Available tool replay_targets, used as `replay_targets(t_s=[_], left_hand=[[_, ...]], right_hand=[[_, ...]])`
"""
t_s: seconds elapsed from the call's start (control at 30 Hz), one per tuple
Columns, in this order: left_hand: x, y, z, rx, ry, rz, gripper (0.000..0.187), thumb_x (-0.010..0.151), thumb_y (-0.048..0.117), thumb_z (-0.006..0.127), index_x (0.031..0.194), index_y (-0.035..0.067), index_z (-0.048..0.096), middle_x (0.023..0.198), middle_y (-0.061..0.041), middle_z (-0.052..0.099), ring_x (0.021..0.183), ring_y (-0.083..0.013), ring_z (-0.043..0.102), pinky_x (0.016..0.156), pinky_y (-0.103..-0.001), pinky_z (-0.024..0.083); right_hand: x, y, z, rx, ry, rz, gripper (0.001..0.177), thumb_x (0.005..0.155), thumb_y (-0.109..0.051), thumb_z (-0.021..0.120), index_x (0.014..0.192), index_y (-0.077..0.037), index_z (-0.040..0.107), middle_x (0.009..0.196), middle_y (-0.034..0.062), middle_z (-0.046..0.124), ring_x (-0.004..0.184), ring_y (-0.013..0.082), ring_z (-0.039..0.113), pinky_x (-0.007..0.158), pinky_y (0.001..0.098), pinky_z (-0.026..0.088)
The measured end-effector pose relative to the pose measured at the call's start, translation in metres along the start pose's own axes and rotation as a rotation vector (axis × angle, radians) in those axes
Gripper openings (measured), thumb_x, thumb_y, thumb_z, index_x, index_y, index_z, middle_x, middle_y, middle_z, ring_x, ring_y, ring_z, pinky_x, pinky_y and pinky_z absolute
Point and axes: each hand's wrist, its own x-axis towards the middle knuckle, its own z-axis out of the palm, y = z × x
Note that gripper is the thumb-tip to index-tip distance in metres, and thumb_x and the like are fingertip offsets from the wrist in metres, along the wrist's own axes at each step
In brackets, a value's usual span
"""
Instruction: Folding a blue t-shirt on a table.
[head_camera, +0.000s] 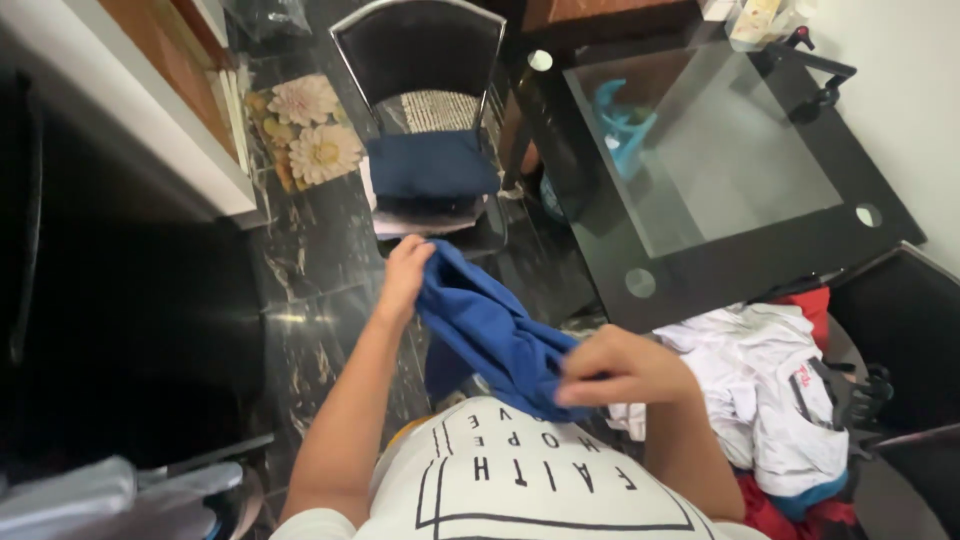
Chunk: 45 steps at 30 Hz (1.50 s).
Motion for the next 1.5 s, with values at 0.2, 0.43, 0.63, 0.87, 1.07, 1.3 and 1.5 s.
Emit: replay_targets(t_s=[0.2, 0.43, 0.63, 0.87, 1.07, 1.3, 1.5], left_hand=[[-0.067, 0.168, 0.105, 0.504, -0.06, 0.587, 0.017, 0.102, 0.017, 0.056, 0.096, 0.004, 0.064, 0.09, -0.018, 0.067, 0.084, -0.0401, 0.066, 0.075, -0.045, 0.052], [-0.117, 0.176, 0.14, 0.593, -0.598, 0.484, 0.012, 0.099, 0.016, 0.063, 0.101, 0.005, 0.06, 0.087, -0.019, 0.068, 0.082, -0.0409, 0.068, 0.067, -0.044, 0.054], [-0.107, 0.188, 0.14, 0.37, -0.609, 0.612, 0.044, 0.077, 0.015, 0.08, 0.117, 0.005, 0.065, 0.106, -0.017, 0.058, 0.095, -0.0342, 0.065, 0.082, -0.041, 0.056], [-0.073, 0.093, 0.137, 0.334, -0.268, 0.4, 0.015, 0.085, 0.0, 0.061, 0.098, 0.006, 0.055, 0.106, -0.013, 0.063, 0.091, -0.0241, 0.058, 0.083, -0.033, 0.049], [-0.09, 0.061, 0.143, -0.403, -1.053, -0.255, 0.014, 0.102, 0.005, 0.064, 0.109, 0.005, 0.051, 0.099, -0.001, 0.057, 0.094, -0.0074, 0.056, 0.089, -0.024, 0.046], [-0.055, 0.081, 0.095, 0.985, -0.638, 0.231, 0.043, 0.069, 0.028, 0.088, 0.104, 0.007, 0.074, 0.099, -0.015, 0.072, 0.094, -0.0295, 0.067, 0.084, -0.04, 0.054], [0.001, 0.04, 0.023, -0.504, -0.01, -0.235, 0.044, 0.087, 0.027, 0.077, 0.114, -0.008, 0.069, 0.098, -0.015, 0.076, 0.085, -0.0218, 0.073, 0.081, -0.035, 0.057]], right_hand=[[0.078, 0.075, 0.02, -0.215, 0.353, 0.191, 0.043, 0.102, -0.019, 0.054, 0.14, -0.001, 0.053, 0.106, 0.0166, 0.063, 0.098, 0.0258, 0.063, 0.089, 0.0351, 0.049], [0.09, 0.151, 0.012, -0.223, 0.281, 0.211, 0.042, 0.101, -0.02, 0.057, 0.138, -0.001, 0.056, 0.109, 0.0163, 0.064, 0.101, 0.0253, 0.064, 0.09, 0.0357, 0.05], [0.101, 0.161, 0.017, -0.204, 0.219, 0.224, 0.041, 0.1, -0.02, 0.059, 0.136, -0.001, 0.058, 0.112, 0.016, 0.065, 0.103, 0.0248, 0.064, 0.091, 0.0363, 0.05], [0.111, 0.165, 0.015, -0.202, 0.178, 0.218, 0.04, 0.099, -0.021, 0.061, 0.134, -0.001, 0.061, 0.116, 0.0157, 0.066, 0.106, 0.0243, 0.065, 0.092, 0.0369, 0.051], [0.112, 0.166, 0.011, -0.177, 0.161, 0.246, 0.039, 0.098, -0.021, 0.063, 0.131, -0.001, 0.063, 0.12, 0.0155, 0.068, 0.108, 0.0238, 0.065, 0.093, 0.0375, 0.051], [0.086, 0.255, 0.036, -0.157, 0.127, 0.281, 0.038, 0.097, -0.022, 0.066, 0.129, -0.001, 0.065, 0.123, 0.0152, 0.069, 0.111, 0.0233, 0.066, 0.094, 0.0382, 0.051], [0.053, 0.195, -0.008, 0.178, 0.308, 0.518, 0.023, 0.105, -0.024, 0.057, 0.117, -0.007, 0.065, 0.1, 0.0048, 0.066, 0.09, 0.0142, 0.062, 0.075, 0.0315, 0.05]])
